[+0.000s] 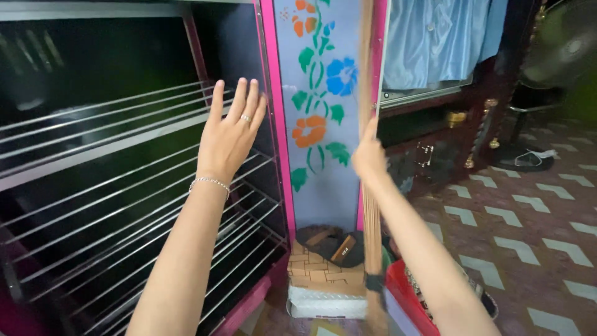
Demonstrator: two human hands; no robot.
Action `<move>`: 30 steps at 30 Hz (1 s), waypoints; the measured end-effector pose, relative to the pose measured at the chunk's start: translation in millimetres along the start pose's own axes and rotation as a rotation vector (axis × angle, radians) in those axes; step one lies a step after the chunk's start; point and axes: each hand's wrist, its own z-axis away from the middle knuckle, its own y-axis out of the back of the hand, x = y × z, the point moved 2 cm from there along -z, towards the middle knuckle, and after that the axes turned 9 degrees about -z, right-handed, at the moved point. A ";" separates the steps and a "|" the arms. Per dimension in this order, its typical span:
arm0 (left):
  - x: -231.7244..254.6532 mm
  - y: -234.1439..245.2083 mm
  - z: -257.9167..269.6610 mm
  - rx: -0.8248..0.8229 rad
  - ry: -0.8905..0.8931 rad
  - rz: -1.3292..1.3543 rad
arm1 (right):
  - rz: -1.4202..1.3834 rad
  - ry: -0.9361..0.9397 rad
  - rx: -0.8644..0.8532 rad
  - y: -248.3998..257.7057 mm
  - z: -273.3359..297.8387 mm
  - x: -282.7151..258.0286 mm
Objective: The person sits on the floor and uses a broom to sweep dust and debris from the metal shelves of a pink shoe rack. They clean the bottom shelf, then the sides and upper shelves, and finally sweep the floor area beneath the rack.
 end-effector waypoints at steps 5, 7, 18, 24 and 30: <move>20.2 9.8 24.5 -0.004 -0.082 0.055 | 0.219 0.131 -0.204 -49.4 106.3 60.6; 25.6 11.0 32.1 -0.015 -0.107 0.064 | 0.235 0.169 -0.239 -50.7 122.0 75.0; 44.4 24.8 64.5 -0.078 -0.142 0.109 | 0.265 0.038 -0.439 -78.1 241.9 133.7; 49.9 29.0 74.5 -0.069 -0.177 0.133 | 0.147 -0.089 -0.268 -51.0 241.5 163.6; 80.4 25.1 108.4 -0.104 -0.287 0.165 | 0.331 -0.173 -0.725 -76.0 331.5 192.1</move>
